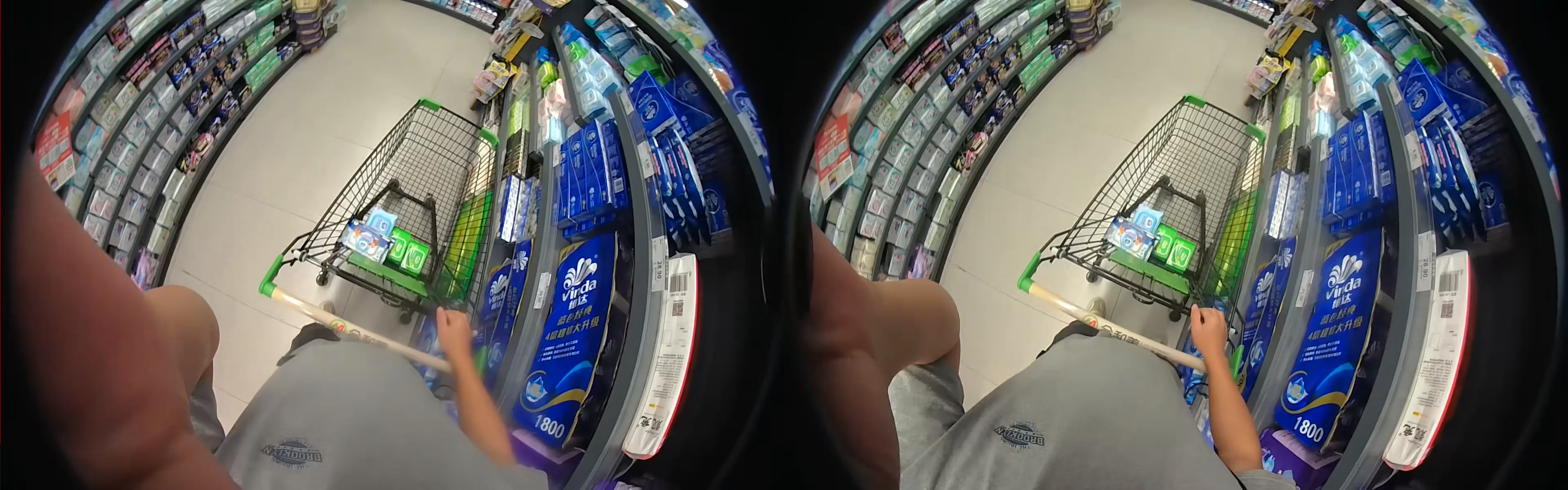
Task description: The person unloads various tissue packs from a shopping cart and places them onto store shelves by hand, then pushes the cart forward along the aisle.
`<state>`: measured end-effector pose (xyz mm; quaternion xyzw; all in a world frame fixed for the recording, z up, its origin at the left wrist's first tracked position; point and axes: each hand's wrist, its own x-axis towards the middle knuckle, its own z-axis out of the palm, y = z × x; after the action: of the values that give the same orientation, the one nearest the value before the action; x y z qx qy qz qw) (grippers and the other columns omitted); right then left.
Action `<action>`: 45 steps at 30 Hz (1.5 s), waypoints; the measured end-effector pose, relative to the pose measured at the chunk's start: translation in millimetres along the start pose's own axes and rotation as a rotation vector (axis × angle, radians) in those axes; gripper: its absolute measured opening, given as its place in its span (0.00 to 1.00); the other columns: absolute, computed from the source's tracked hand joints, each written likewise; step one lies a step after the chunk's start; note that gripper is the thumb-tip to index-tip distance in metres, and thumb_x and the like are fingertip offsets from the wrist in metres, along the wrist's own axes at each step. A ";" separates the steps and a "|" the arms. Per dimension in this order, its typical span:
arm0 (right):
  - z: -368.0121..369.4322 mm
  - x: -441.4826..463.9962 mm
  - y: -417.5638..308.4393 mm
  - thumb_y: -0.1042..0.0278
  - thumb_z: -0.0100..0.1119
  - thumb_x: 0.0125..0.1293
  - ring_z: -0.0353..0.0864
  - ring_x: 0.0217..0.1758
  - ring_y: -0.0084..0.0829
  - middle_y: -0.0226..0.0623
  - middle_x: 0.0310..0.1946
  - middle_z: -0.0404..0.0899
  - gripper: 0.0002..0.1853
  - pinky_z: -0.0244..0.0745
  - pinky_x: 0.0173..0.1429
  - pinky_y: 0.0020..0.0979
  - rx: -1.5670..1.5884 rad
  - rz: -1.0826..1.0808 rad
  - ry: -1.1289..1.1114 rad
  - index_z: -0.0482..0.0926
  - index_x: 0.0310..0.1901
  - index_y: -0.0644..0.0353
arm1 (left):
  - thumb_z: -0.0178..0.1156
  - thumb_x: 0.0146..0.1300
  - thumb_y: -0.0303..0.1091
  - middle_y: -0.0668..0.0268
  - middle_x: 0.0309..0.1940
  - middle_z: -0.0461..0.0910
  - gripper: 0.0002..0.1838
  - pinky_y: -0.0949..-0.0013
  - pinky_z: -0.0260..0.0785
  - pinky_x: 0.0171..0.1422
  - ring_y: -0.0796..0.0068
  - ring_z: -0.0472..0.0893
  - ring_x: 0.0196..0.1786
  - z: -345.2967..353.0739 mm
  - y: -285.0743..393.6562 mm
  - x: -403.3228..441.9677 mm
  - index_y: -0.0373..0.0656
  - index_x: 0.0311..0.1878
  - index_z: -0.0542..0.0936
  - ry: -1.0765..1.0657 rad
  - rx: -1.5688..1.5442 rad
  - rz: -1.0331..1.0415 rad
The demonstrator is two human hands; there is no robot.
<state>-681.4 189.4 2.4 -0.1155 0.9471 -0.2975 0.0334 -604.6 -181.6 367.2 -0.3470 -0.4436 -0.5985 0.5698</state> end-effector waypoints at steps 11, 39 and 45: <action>3.6 0.2 -3.2 0.56 0.53 0.70 0.77 0.44 0.51 0.48 0.34 0.82 0.20 0.71 0.51 0.46 0.015 0.043 0.036 0.82 0.29 0.65 | 0.52 0.65 0.54 0.57 0.61 0.73 0.27 0.55 0.58 0.69 0.55 0.72 0.62 15.4 -10.3 53.1 0.51 0.63 0.71 -0.061 -0.079 0.067; 11.6 5.1 2.1 0.35 0.62 0.58 0.79 0.41 0.50 0.47 0.31 0.81 0.30 0.71 0.49 0.47 -0.140 -0.118 0.068 0.85 0.27 0.62 | 0.63 0.64 0.41 0.51 0.37 0.85 0.14 0.56 0.75 0.45 0.51 0.84 0.39 -120.8 -107.3 -301.8 0.38 0.38 0.85 -0.733 1.049 -1.191; 4.5 15.1 -11.3 0.34 0.65 0.56 0.77 0.48 0.44 0.44 0.36 0.82 0.32 0.64 0.58 0.41 -0.124 0.044 -0.090 0.85 0.30 0.64 | 0.57 0.65 0.48 0.52 0.33 0.82 0.21 0.50 0.73 0.46 0.48 0.82 0.37 -126.6 -112.7 -327.5 0.39 0.29 0.85 -0.958 1.081 -1.230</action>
<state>-693.3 174.4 5.3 -0.1096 0.9636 -0.2320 0.0750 -668.7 -181.2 4.0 0.0497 -0.9523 -0.3012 -0.0048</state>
